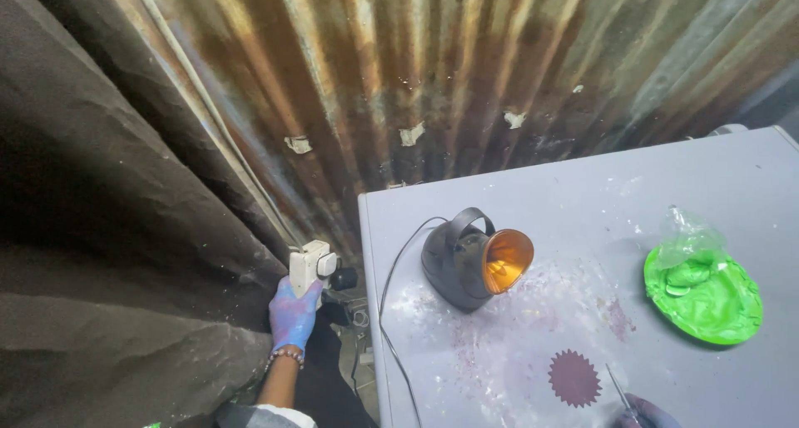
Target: The person plugs in a heat gun and uses it to warm a maroon gear-shaped object. They then unwrap a green clay-like substance from plastic wrap and knead it by hand before using the heat gun on the maroon object again.
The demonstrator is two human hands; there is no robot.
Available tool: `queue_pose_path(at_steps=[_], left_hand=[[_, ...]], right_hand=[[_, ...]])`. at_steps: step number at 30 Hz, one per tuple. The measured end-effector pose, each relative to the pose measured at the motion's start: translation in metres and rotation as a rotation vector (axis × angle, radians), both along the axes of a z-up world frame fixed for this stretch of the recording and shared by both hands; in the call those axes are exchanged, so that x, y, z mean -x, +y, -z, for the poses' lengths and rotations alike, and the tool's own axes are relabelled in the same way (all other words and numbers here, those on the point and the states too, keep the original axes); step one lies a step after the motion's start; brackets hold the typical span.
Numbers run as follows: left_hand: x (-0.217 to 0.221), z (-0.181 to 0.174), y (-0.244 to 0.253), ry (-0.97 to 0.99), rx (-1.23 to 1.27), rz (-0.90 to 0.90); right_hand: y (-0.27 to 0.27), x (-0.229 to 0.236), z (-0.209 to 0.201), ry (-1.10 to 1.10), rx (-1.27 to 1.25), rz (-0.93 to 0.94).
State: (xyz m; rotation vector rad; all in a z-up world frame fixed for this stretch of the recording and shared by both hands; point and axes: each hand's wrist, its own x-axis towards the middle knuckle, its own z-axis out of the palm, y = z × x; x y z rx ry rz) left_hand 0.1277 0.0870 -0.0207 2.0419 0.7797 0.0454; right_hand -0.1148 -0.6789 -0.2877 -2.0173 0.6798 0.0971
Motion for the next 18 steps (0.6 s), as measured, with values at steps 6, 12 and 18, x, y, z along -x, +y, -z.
queue_pose_path(at_steps=[6, 12, 18], left_hand=[[0.015, -0.027, -0.031, -0.077, -0.117, -0.046], [0.056, -0.080, -0.126, -0.459, -0.166, 0.092], [0.060, -0.101, -0.241, -0.546, 0.090, 0.555]], right_hand=[[0.100, -0.041, -0.156, -0.111, 0.251, 0.030], [0.136, -0.056, -0.208, -0.090, 0.642, 0.118], [0.127, -0.062, -0.191, -0.129, 0.823, 0.038]])
